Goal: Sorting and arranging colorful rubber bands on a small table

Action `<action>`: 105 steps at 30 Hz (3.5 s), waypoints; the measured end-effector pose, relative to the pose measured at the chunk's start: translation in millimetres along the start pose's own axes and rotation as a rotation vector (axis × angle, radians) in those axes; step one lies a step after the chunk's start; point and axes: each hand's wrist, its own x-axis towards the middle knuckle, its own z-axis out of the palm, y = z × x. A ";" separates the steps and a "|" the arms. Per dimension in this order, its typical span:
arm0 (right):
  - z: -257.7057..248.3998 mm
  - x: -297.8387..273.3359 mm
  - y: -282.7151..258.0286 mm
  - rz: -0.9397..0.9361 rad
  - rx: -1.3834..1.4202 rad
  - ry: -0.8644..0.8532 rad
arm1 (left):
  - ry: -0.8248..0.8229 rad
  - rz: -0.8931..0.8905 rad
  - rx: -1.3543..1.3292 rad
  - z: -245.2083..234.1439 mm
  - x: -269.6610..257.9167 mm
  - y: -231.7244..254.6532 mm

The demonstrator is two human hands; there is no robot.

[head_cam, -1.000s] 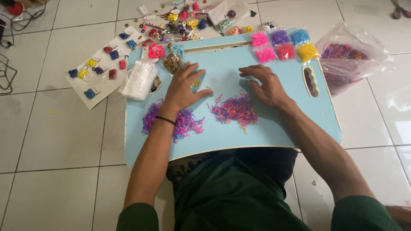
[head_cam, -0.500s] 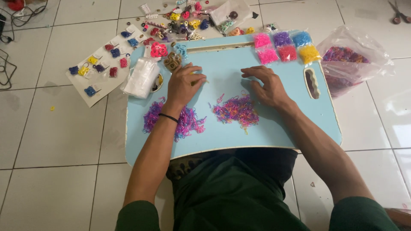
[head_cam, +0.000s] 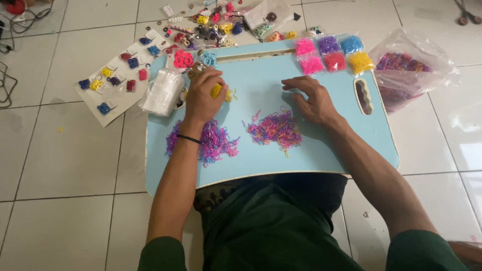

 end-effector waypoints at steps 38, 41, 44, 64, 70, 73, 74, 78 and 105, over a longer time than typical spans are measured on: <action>-12.0 12.3 -30.5 0.085 0.080 -0.161 | 0.126 -0.429 -0.261 -16.6 -47.8 189.7; -11.2 18.6 -29.8 0.094 0.075 -0.168 | 0.233 -0.425 -0.231 -15.7 -47.7 183.0; -8.7 18.1 -35.2 0.108 0.037 -0.206 | 0.282 -0.434 -0.240 -17.0 -51.0 181.7; 68.7 -14.7 -125.5 0.230 -0.311 0.007 | 0.243 -0.198 -0.466 -44.2 -44.6 180.2; 60.6 -13.4 -133.2 0.626 -0.317 0.159 | 0.160 -0.133 -0.526 -36.1 -49.3 182.7; 61.6 -7.3 -136.9 0.774 -0.315 0.184 | 0.121 -0.113 -0.500 -30.6 -52.5 181.9; 61.4 -1.5 -143.4 0.821 -0.299 0.202 | 0.106 -0.109 -0.502 -30.9 -52.6 181.7; 52.2 -12.3 -129.3 0.864 -0.249 0.249 | 0.056 -0.131 -0.529 -34.5 -46.6 184.2; 12.3 -54.3 -87.0 -0.065 -0.287 0.014 | 0.205 -0.233 -0.191 -13.1 -64.0 189.8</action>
